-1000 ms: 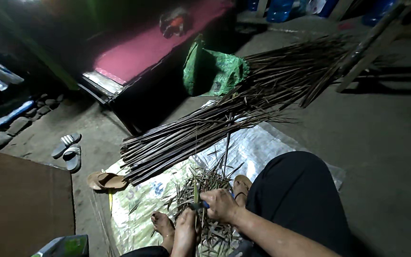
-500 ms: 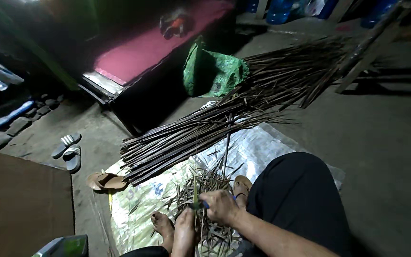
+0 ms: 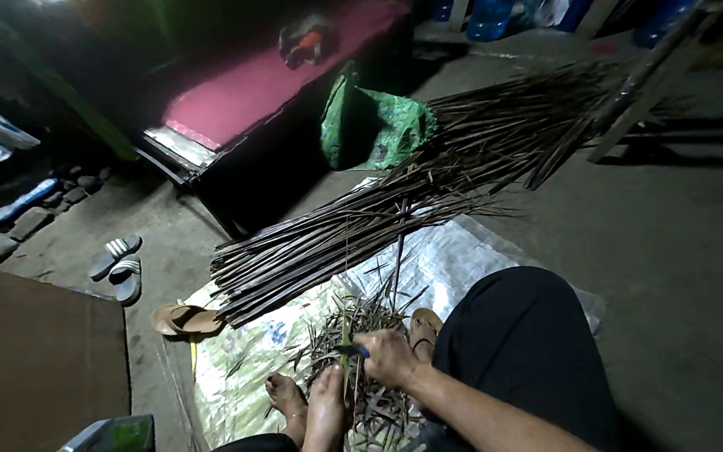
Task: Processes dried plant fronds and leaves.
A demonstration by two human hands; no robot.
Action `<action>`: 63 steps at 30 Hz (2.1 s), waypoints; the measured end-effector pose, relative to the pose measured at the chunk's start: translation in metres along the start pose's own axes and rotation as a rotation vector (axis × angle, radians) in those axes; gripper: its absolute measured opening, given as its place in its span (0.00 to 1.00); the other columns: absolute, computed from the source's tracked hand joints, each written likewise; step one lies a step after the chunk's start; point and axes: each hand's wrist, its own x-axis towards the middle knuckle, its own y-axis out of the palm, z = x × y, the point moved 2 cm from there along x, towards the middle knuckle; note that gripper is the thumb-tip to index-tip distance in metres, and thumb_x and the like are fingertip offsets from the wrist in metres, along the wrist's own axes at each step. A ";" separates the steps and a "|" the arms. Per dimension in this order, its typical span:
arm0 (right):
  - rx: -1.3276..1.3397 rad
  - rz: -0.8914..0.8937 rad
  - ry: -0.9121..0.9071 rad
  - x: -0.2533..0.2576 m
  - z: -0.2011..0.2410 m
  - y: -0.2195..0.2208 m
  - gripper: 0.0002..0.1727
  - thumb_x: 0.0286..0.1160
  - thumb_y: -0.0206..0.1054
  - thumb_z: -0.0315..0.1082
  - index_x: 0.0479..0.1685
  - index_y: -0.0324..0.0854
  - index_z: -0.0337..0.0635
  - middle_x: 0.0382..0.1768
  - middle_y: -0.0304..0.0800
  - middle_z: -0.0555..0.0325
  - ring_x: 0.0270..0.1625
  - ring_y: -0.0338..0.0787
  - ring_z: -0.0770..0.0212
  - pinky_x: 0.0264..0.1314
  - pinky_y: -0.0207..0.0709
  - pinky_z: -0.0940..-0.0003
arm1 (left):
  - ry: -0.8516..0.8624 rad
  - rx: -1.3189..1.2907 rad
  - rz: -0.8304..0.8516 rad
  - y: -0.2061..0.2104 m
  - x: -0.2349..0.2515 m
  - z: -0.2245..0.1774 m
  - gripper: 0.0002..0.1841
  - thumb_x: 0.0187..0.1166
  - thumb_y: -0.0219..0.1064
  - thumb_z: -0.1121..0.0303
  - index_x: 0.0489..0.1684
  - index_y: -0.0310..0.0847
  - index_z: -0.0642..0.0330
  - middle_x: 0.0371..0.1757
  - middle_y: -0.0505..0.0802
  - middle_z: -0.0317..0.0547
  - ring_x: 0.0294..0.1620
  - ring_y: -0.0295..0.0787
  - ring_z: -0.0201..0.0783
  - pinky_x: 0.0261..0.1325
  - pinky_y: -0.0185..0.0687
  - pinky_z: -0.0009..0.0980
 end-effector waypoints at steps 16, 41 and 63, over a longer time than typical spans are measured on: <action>-0.121 -0.034 0.217 0.028 -0.021 -0.009 0.21 0.82 0.58 0.32 0.72 0.82 0.41 0.61 0.91 0.37 0.67 0.88 0.37 0.69 0.75 0.37 | -0.008 0.017 0.060 -0.001 0.000 0.005 0.19 0.97 0.41 0.65 0.33 0.71 0.59 0.13 0.70 0.31 0.07 0.61 0.23 0.11 0.59 0.18; 0.197 0.111 -0.176 -0.021 -0.002 0.012 0.32 0.92 0.47 0.56 0.47 0.84 0.33 0.36 0.88 0.40 0.44 0.90 0.40 0.51 0.77 0.36 | 0.009 -0.023 -0.042 -0.008 0.012 0.013 0.19 0.96 0.44 0.65 0.34 0.76 0.59 0.13 0.75 0.33 0.08 0.65 0.24 0.12 0.63 0.20; 0.147 -0.145 -0.408 -0.020 -0.016 0.016 0.32 0.89 0.51 0.54 0.33 0.86 0.31 0.26 0.88 0.42 0.33 0.91 0.43 0.38 0.80 0.40 | 0.045 -0.055 0.028 -0.005 0.007 0.013 0.19 0.96 0.43 0.65 0.36 0.77 0.58 0.13 0.76 0.32 0.09 0.66 0.23 0.13 0.64 0.19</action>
